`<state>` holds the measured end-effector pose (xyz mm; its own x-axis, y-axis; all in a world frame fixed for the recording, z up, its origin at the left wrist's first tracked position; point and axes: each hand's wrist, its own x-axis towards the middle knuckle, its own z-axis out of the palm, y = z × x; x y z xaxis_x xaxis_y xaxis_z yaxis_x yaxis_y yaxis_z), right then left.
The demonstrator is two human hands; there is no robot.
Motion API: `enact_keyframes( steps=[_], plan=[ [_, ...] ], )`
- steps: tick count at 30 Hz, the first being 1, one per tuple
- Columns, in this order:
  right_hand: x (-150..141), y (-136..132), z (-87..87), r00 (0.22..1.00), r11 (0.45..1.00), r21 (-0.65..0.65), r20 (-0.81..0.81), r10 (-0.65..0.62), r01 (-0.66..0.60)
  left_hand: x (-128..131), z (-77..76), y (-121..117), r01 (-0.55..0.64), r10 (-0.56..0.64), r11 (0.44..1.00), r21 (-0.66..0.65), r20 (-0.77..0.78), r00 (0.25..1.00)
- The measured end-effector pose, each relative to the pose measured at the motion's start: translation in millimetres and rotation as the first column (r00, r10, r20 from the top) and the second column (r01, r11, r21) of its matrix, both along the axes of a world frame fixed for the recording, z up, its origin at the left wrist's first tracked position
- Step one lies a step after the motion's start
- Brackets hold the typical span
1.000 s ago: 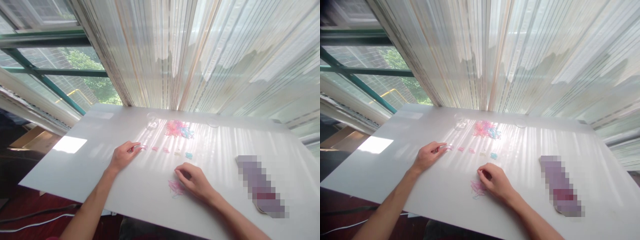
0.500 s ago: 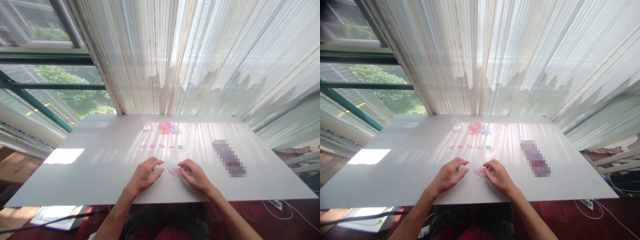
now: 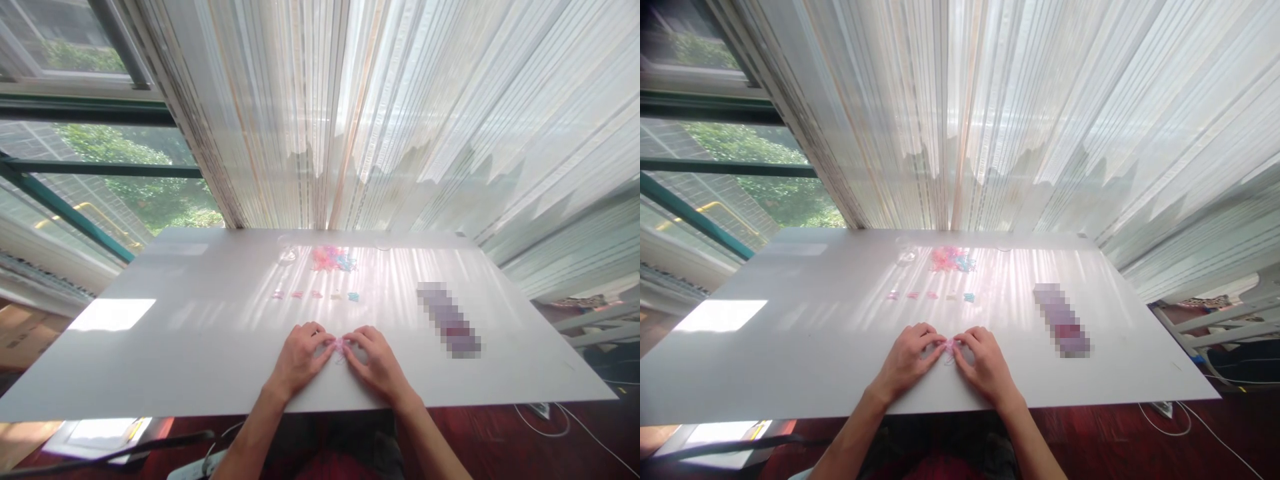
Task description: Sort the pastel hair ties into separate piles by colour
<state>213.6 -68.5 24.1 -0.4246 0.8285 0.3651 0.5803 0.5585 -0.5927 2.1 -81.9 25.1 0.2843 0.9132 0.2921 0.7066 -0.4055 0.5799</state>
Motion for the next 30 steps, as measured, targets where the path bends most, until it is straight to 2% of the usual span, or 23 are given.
enact_keyframes(
  steps=[7,18,30],
  plan=[
    [1.4,-0.1,-0.2,0.999,1.000,0.005,-0.033,-0.011,0.011,-1.6,2.1,-0.5,-0.017,0.017,1.000,-0.004,0.067,0.998],
    [6.1,3.0,0.0,0.994,0.999,-0.037,-0.111,-0.010,0.006,-3.7,2.8,2.2,0.027,-0.022,0.999,-0.025,0.191,0.981],
    [-5.1,0.7,3.3,0.990,0.998,0.047,-0.129,0.047,-0.041,-4.3,2.4,0.1,0.074,-0.069,0.997,-0.009,0.284,0.956]
  ],
)
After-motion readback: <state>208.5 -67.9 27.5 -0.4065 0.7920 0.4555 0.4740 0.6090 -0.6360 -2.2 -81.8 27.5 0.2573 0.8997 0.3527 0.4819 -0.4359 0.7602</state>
